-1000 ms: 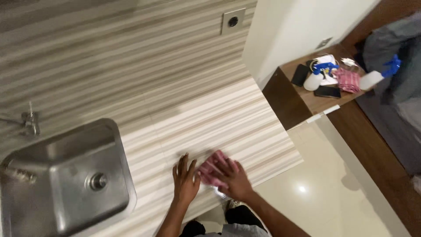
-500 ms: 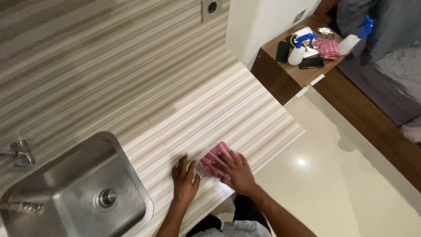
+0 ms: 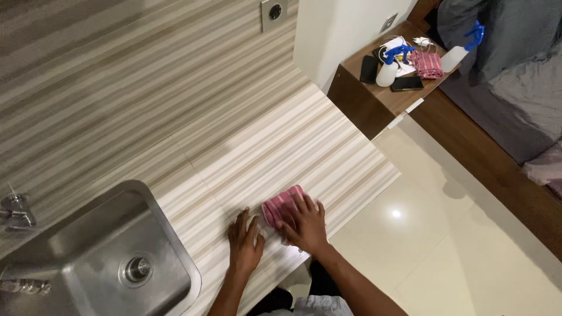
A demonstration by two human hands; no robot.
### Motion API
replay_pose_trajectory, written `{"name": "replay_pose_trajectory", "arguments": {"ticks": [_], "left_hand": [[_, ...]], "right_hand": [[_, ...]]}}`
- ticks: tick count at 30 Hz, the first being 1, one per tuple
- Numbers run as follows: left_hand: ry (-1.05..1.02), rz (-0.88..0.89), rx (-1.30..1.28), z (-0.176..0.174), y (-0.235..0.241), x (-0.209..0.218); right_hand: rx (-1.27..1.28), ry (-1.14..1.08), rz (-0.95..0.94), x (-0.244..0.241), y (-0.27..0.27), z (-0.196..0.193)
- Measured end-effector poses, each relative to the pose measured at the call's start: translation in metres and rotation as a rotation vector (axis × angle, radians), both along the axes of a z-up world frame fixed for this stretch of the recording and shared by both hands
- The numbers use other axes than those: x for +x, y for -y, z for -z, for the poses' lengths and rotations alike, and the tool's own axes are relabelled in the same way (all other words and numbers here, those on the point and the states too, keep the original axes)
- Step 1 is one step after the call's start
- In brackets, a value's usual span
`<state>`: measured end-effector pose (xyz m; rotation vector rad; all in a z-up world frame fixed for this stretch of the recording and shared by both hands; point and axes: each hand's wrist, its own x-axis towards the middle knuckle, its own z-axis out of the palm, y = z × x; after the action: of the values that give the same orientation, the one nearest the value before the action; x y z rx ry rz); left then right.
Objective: Wiping a countertop next to a sink with a cleaning cloth.
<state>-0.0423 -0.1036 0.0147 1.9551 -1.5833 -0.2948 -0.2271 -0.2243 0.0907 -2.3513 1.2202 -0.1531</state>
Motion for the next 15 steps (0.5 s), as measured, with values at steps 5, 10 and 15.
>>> {"name": "replay_pose_trajectory", "arguments": {"ticks": [5,10,15], "left_hand": [[0.01,0.019,0.004,0.0,0.004,-0.004],[0.013,-0.001,-0.022,0.003,-0.001,-0.003],[0.007,0.012,0.031,0.003,-0.005,0.003]], "right_hand": [[-0.125,-0.004,-0.023,0.007,0.022,0.017],[-0.062,-0.007,-0.072,-0.004,0.044,0.021],[-0.098,-0.101,0.091,-0.007,0.051,0.029]]}}
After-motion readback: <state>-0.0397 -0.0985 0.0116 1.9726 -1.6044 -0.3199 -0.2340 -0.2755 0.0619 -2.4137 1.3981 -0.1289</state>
